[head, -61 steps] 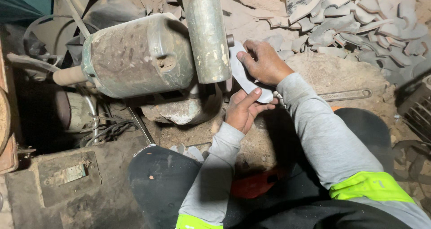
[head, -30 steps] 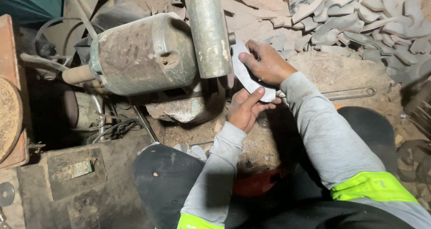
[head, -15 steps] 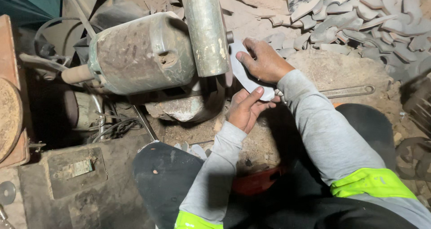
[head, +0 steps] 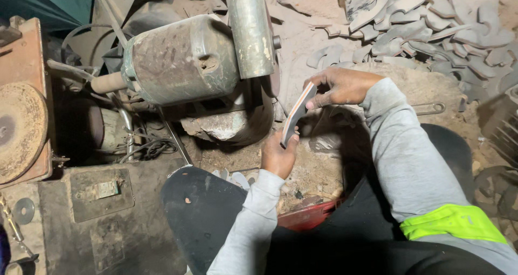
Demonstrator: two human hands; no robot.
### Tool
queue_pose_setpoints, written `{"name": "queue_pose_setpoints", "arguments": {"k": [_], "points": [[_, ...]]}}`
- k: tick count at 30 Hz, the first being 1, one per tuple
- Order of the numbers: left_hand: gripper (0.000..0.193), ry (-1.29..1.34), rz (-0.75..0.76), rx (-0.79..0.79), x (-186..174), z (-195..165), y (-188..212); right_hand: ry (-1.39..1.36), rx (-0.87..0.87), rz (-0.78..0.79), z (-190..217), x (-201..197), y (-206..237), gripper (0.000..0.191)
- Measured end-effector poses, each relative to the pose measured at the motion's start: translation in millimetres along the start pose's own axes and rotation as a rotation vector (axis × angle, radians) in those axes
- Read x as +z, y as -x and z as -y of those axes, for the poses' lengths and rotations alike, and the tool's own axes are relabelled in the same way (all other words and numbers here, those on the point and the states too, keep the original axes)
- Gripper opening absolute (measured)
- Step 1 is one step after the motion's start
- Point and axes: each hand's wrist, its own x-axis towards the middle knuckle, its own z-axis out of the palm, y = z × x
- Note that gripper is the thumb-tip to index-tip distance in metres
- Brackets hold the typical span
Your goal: The person sits at a bench grinder and repeatedly presses the edges of gray, curved shoe parts against the rotating wheel to smooth them. The person handles the parts one at a time, turning them over to grind different sides.
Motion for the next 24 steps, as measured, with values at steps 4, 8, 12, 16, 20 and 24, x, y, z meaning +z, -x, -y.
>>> {"name": "queue_pose_setpoints", "arguments": {"k": [4,8,12,16,20,24], "points": [[0.022,0.136,0.057,0.005,-15,-22,-6,0.037,-0.004,-0.1,1,-10,10,0.033],[0.021,0.185,0.173,-0.18,-29,-40,-12,0.018,0.066,-0.104,-5,-12,13,0.037],[0.02,0.324,0.348,-0.358,-44,-41,-27,0.033,0.186,0.056,-9,-12,10,0.042],[0.023,-0.088,0.393,0.16,-48,-30,-51,-0.048,0.121,0.209,-11,-1,5,0.042],[0.033,-0.067,0.298,0.034,-34,-14,-60,-0.154,-0.06,0.274,-17,7,-4,0.035],[0.041,0.043,0.18,-0.249,-19,7,-64,-0.1,-0.012,0.011,-29,8,-8,0.029]]}}
